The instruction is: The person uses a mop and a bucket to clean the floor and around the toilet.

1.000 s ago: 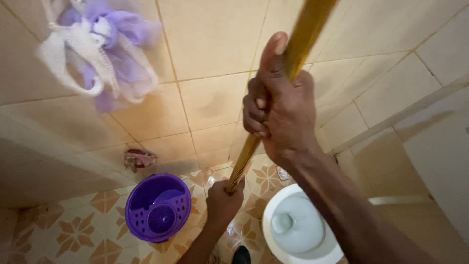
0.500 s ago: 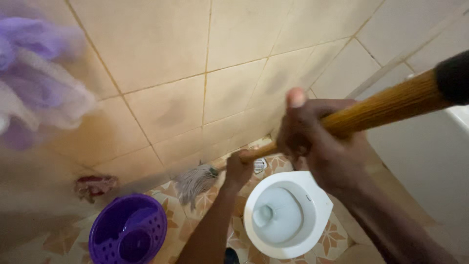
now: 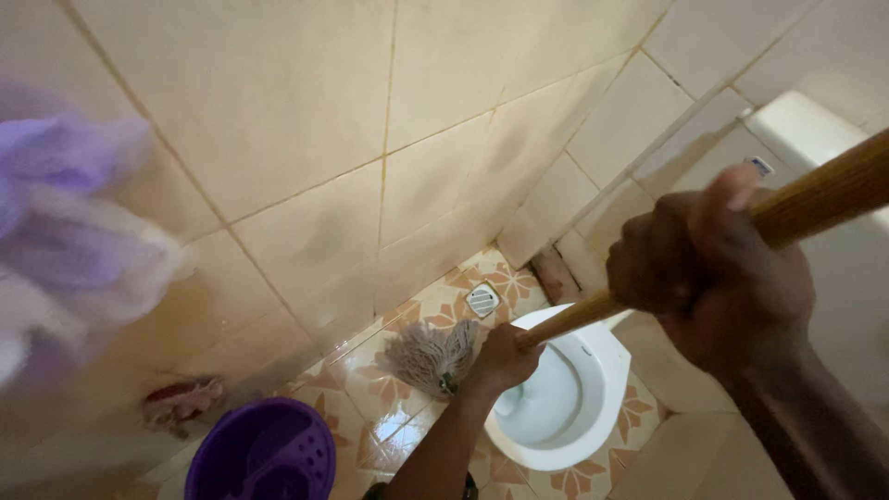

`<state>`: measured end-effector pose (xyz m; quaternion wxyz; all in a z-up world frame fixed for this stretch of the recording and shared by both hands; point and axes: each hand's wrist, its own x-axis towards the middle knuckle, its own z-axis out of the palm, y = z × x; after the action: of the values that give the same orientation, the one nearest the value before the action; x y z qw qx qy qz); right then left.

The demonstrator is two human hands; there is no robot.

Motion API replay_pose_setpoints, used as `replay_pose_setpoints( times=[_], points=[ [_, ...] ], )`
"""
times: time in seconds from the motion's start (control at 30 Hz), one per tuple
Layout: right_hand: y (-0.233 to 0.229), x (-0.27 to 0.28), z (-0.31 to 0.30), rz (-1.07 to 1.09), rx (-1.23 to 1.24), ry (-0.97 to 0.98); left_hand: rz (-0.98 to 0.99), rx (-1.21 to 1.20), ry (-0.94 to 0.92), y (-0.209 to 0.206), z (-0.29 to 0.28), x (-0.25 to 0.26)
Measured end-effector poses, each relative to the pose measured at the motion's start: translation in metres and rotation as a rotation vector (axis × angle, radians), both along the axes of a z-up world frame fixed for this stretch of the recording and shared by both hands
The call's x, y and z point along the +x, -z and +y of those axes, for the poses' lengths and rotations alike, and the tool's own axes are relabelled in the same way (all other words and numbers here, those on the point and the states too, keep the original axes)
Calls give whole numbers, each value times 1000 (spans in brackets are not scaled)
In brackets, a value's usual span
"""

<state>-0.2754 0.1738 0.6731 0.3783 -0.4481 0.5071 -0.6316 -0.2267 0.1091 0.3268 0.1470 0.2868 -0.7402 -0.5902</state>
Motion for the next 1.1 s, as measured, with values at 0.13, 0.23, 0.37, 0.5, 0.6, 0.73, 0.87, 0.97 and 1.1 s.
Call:
replay_pose_setpoints(
  times=[0.13, 0.23, 0.37, 0.5, 0.6, 0.73, 0.87, 0.97, 1.1],
  points=[
    [-8, -4, -5, 262, -8, -66, 87, 22, 27, 28, -9, -28],
    [-13, -12, -11, 245, 15, 21, 125, -11, -79, 48, -17, -55],
    [-8, -20, -23, 172, -13, 58, 200, -355, -200, 62, -55, -98],
    [-2, -35, -22, 304, -59, 79, 243, -159, -251, 42, -81, -116],
    [3, -49, -18, 299, -49, 95, 105, -437, -368, 16, -96, -135],
    [3, -67, -14, 306, -42, 136, 336, -118, -255, -26, -93, -162],
    [-4, -85, -17, 317, -44, 185, 278, -123, -291, -79, -72, -203],
    [-12, -97, -23, 323, -47, 242, 458, -305, -286, -117, -57, -215],
    [-22, -112, -31, 341, -39, 321, 421, -207, -244, -160, -46, -237]
  ],
)
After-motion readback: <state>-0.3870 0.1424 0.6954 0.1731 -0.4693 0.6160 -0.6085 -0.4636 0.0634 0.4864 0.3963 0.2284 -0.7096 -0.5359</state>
